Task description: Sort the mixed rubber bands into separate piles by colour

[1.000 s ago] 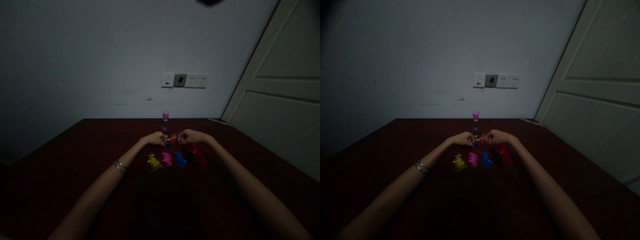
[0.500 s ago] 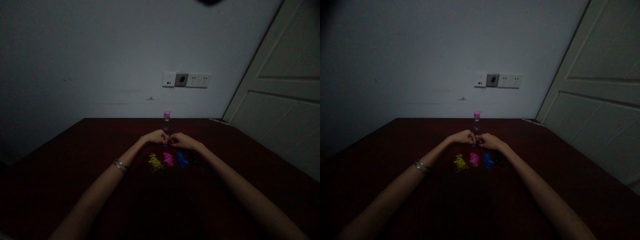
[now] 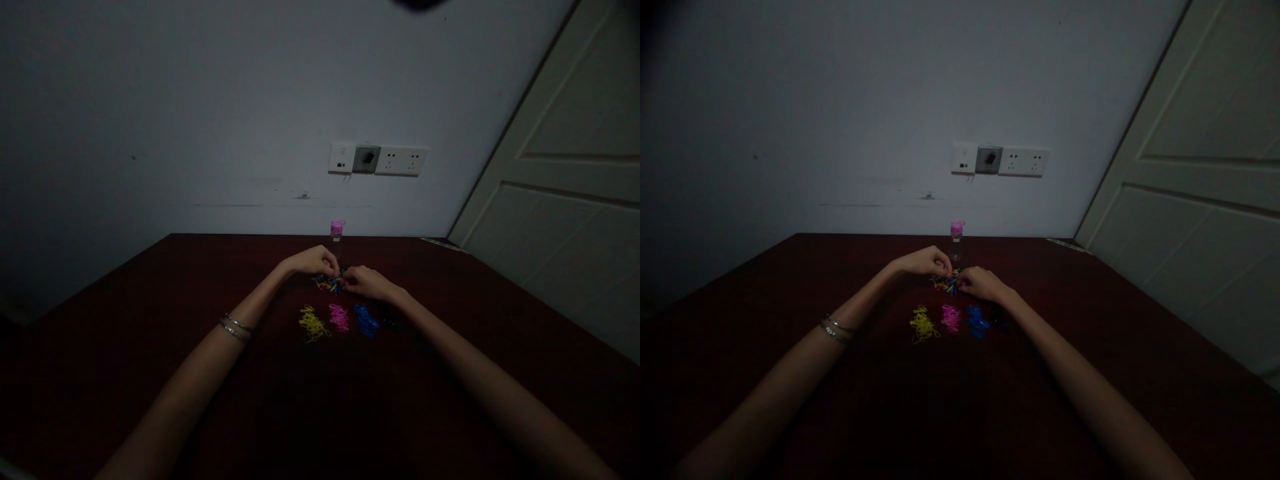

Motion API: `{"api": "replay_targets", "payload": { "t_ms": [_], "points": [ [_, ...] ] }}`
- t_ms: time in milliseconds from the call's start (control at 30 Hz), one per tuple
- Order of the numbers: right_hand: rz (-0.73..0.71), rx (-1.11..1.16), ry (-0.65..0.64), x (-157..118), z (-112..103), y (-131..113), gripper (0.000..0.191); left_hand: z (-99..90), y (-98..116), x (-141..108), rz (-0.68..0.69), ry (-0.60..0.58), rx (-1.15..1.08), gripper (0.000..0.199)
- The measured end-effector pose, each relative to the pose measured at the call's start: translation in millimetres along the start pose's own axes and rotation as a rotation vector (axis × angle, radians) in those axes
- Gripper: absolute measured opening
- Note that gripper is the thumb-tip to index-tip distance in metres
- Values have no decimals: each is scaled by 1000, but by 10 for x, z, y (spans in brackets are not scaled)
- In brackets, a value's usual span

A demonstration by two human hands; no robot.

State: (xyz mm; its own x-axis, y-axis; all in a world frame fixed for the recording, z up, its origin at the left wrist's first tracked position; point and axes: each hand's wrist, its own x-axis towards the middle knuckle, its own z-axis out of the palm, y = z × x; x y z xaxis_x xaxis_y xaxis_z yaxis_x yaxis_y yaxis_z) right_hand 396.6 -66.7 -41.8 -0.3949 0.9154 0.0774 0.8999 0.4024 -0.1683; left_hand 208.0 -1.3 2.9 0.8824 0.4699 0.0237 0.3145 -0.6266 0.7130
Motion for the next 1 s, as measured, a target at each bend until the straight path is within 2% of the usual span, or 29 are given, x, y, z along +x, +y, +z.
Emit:
{"api": "replay_targets", "payload": {
  "t_ms": [300, 433, 533, 700, 833, 1000],
  "points": [
    [-8, 53, 32, -21, -51, -4, 19, -47, 18, -25, 10, -26, -26, 19],
    [-35, 154, 64, -17, -96, 62, 19, -51, 29, -37, 13, -37, -58, 19],
    [-82, 279, 87, -40, -212, 131, 20, -63, 46, -53, 16, -54, -63, 20],
    [-91, 418, 81, -181, -557, 199, 23, -90, 100, -82, 19, -59, -49, 22],
    [-26, 471, -24, -313, -758, 254, 24, -32, 113, -58, 32, -48, -36, 24],
    [25, 461, -216, -350, -718, 380, 21, 215, 94, 56, 45, 1, -9, 19]
  ]
}}
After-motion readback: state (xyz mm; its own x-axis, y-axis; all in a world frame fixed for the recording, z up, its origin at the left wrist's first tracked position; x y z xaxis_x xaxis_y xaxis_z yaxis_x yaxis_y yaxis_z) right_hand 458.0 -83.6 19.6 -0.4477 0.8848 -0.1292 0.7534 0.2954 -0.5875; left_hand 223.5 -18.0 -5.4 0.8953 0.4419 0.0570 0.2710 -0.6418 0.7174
